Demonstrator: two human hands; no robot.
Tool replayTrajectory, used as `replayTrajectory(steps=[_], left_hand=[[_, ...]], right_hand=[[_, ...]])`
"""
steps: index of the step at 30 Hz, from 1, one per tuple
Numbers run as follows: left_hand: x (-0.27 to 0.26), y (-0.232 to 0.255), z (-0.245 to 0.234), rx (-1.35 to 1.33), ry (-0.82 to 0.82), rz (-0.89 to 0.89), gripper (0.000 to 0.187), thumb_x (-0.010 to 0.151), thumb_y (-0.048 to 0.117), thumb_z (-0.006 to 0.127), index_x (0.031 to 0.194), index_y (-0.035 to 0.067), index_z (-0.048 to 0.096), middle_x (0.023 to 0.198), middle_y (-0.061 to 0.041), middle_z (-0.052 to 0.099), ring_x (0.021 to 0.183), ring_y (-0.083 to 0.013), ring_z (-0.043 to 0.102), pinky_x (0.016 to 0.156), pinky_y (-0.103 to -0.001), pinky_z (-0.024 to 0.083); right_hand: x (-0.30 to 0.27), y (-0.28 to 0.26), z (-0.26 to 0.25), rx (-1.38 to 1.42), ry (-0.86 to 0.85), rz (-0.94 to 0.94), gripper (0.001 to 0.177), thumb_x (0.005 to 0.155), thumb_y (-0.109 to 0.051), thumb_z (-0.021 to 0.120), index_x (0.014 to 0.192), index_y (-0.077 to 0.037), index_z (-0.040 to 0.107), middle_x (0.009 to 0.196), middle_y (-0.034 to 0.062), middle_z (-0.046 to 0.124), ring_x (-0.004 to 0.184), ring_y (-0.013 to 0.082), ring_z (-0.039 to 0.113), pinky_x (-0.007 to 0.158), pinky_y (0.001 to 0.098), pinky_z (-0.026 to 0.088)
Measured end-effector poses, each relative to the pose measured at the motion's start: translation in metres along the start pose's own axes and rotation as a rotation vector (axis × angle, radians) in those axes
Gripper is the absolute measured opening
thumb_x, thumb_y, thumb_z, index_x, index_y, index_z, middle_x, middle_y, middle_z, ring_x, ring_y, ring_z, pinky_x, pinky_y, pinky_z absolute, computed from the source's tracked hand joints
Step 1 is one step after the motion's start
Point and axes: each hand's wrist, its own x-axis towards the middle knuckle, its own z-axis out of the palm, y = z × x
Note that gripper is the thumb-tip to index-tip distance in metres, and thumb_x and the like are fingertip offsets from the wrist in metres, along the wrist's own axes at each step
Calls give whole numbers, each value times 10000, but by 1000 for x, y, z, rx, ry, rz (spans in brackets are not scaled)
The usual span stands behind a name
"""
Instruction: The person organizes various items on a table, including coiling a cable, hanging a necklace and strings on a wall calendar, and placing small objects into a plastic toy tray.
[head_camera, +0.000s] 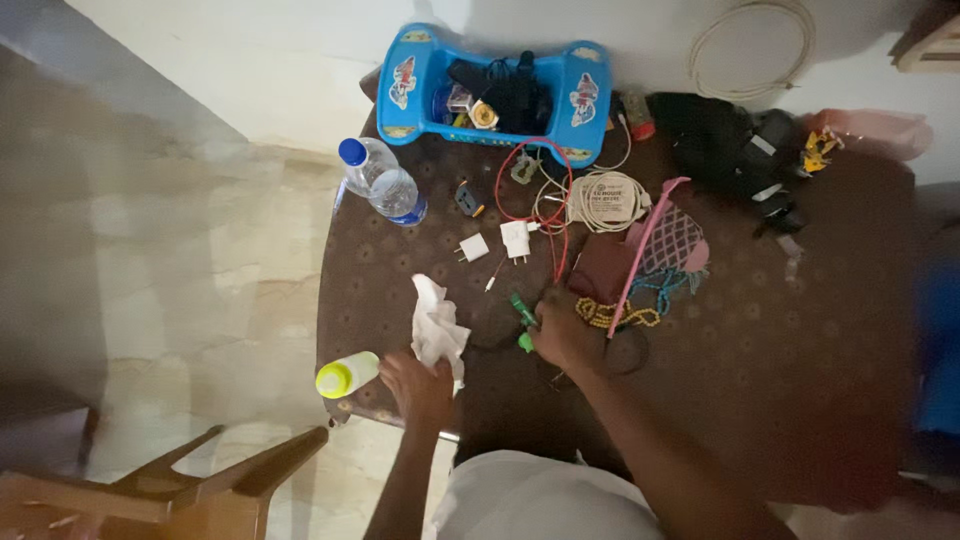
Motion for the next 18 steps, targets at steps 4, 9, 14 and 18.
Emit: replayTrajectory(steps=[4,9,14,18], left_hand=[[8,76,-51,-64,-51,55,808,777,168,720,1506,80,383,1476,-281,319,1397,-478,287,1148,-615,203],[10,145,-63,-434,-282,792,750,760,235,812,1423,59,508,1314,-192,600,1233,-382,566,1041,-479,441],[2,181,-11,-1222,-905,443,311,1066,235,614,1312,45,601,1290,-108,645,1200,-236,613,1046,-417,506],[32,212,-4,-1564,-790,68,268,1072,281,529,1233,69,556,1220,-117,653,1105,-237,653,958,-438,543]], right_hand=[[-15,-14,-38,238,-15,-10,296,996,-278,659,1132,-22,596,971,150,709,843,263,724,732,423,573],[-54,-39,-126,1036,-189,-129,380,966,-197,610,1310,-72,508,1007,103,721,928,198,749,792,369,670],[-62,-67,-176,1202,74,-146,420,961,-167,600,1355,-89,476,1084,66,693,1019,209,718,823,405,642],[-28,-56,-189,1153,117,-311,311,993,-143,621,1264,5,588,1227,145,741,1115,246,718,949,405,607]])
